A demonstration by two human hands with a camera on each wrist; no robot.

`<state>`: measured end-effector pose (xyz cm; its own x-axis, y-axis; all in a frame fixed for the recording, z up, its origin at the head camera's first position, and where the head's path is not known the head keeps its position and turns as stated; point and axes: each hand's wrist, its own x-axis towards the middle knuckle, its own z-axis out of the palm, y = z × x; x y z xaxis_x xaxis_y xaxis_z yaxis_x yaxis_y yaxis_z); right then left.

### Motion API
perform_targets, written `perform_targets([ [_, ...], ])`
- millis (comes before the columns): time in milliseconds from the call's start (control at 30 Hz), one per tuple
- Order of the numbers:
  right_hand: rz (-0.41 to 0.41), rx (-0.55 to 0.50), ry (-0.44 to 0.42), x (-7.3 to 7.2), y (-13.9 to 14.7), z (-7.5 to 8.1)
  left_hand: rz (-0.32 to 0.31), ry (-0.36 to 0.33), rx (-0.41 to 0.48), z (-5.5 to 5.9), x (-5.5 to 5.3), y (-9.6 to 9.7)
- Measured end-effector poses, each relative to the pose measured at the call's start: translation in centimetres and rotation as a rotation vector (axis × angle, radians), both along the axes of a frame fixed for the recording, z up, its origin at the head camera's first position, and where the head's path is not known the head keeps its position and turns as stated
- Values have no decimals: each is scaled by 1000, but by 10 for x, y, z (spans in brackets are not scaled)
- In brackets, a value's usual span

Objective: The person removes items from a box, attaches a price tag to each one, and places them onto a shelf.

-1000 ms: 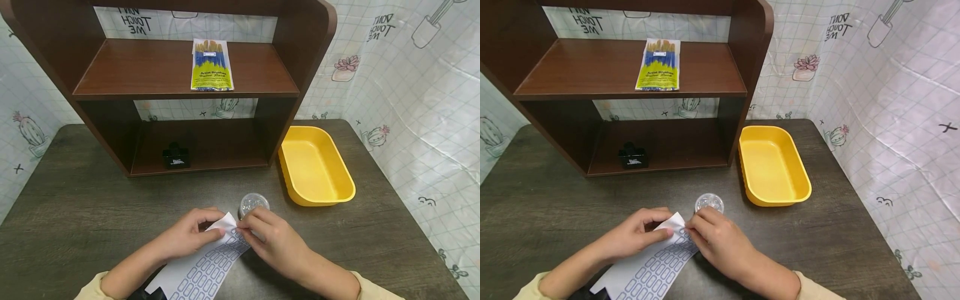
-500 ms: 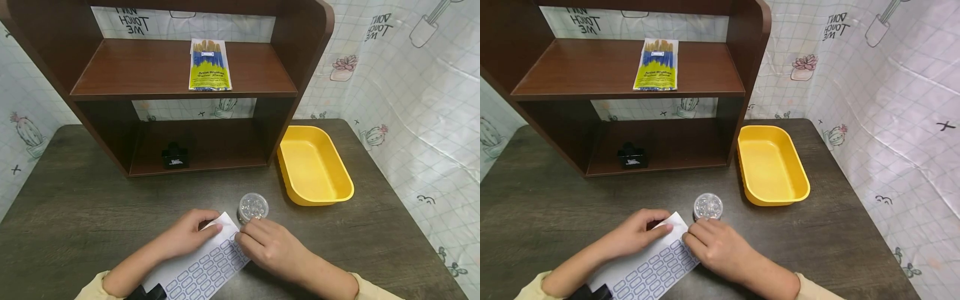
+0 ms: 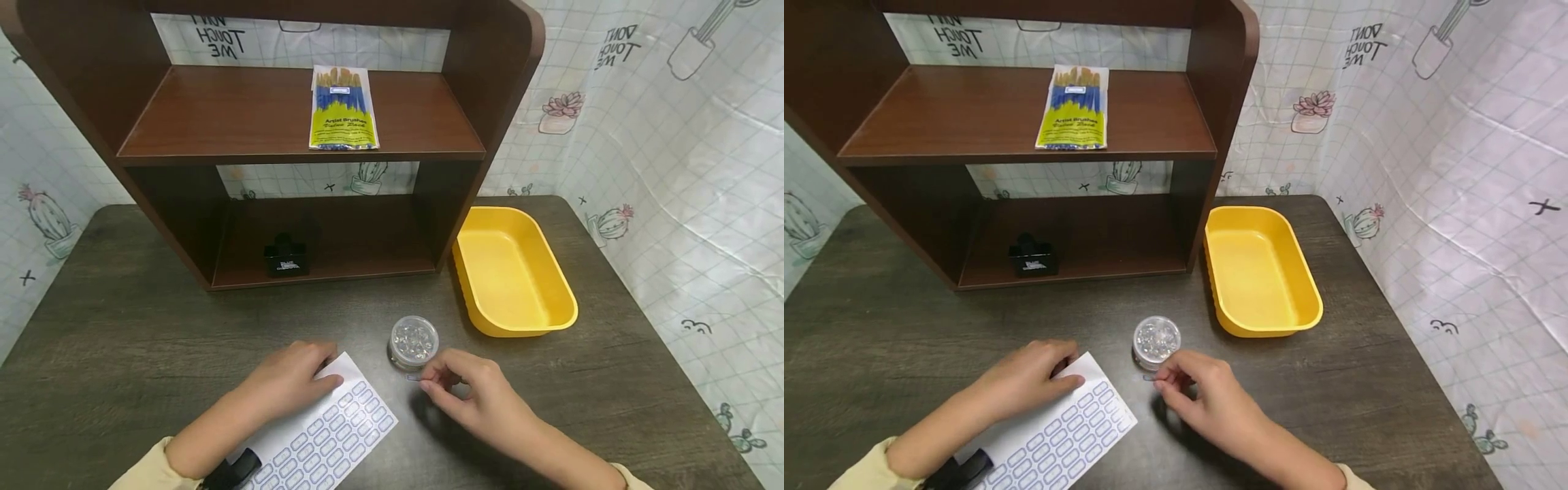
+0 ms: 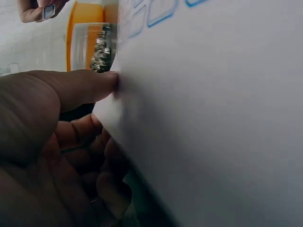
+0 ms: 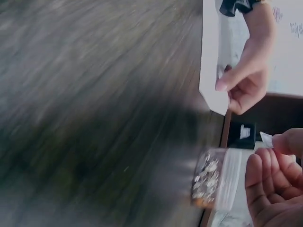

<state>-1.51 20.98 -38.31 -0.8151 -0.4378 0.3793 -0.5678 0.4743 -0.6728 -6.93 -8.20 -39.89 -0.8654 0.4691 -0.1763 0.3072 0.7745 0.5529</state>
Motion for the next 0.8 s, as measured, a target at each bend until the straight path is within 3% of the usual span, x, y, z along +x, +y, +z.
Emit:
perform_targets([
  [200, -124, 88, -108, -2, 11, -3, 25, 62, -109, 1, -1, 5],
  [333, -139, 145, -129, -6, 15, -5, 9, 105, -133, 3, -3, 14],
  [633, -108, 165, -181, -15, 15, -14, -40, 216, 20, 7, -8, 45],
  [800, -88, 140, -209, -15, 12, -16, -120, 238, 84, 4, -6, 56],
])
